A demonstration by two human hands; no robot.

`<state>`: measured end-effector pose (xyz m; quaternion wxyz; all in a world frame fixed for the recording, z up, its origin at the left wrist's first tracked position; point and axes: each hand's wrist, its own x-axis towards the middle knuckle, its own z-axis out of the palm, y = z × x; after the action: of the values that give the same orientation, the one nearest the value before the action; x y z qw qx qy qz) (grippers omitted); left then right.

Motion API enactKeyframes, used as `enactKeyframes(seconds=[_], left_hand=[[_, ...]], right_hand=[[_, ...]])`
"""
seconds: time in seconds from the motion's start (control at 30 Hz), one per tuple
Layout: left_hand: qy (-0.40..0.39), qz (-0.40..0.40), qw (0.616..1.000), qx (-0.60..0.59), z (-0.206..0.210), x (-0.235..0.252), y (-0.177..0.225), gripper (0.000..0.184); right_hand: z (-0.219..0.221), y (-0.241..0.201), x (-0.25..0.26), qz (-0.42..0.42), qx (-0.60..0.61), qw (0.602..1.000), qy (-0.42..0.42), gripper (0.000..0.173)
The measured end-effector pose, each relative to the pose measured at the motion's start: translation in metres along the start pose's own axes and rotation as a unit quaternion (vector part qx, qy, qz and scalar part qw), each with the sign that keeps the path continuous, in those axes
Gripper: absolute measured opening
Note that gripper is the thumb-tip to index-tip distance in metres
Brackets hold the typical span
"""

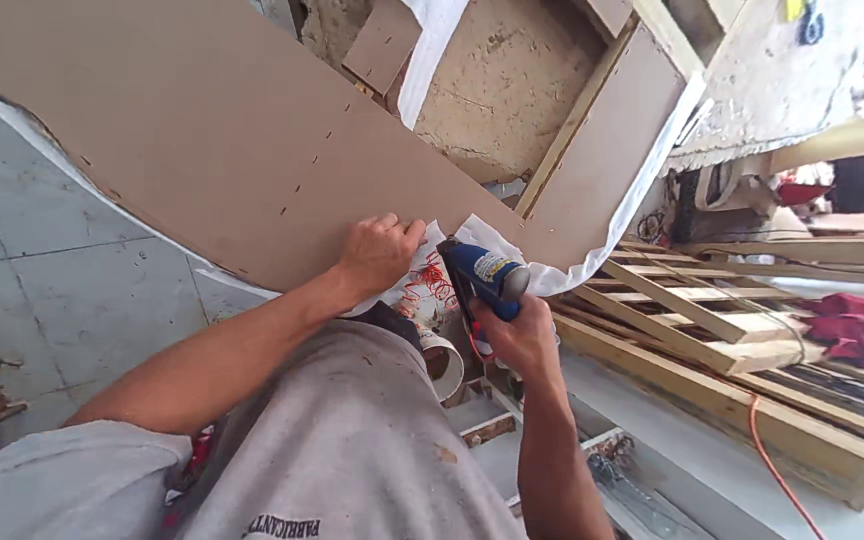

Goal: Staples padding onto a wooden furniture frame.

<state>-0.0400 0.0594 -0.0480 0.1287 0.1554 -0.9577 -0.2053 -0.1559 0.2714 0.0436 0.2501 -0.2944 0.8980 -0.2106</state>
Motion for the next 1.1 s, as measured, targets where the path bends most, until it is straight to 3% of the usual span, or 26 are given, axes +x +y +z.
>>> enactKeyframes(seconds=[0.23,0.67,0.8,0.93,1.03,1.1], left_hand=[[0.007,-0.019,1.0,0.001,0.001,0.007,-0.009,0.031],[0.018,0.001,1.0,-0.022,-0.001,0.01,-0.015,0.027],[-0.082,-0.054,0.988,-0.119,-0.037,0.013,-0.016,0.037],[-0.11,-0.051,0.992,-0.043,-0.078,-0.044,-0.017,0.049],[-0.099,-0.02,0.995,0.017,-0.069,-0.11,-0.011,0.059],[-0.055,0.008,0.997,0.052,-0.05,-0.133,-0.012,0.053]], right_hand=[[0.001,-0.013,0.021,-0.006,-0.075,0.996,-0.056,0.03],[0.039,-0.044,-0.04,-0.063,-0.09,0.99,-0.092,0.025],[0.046,-0.032,-0.059,-0.071,-0.044,0.996,-0.033,0.026],[0.042,-0.012,-0.075,-0.036,0.033,0.999,0.005,0.028],[0.05,-0.003,-0.078,-0.017,0.042,0.999,0.0,0.028],[0.06,0.0,-0.077,-0.018,0.04,0.999,-0.001,0.028]])
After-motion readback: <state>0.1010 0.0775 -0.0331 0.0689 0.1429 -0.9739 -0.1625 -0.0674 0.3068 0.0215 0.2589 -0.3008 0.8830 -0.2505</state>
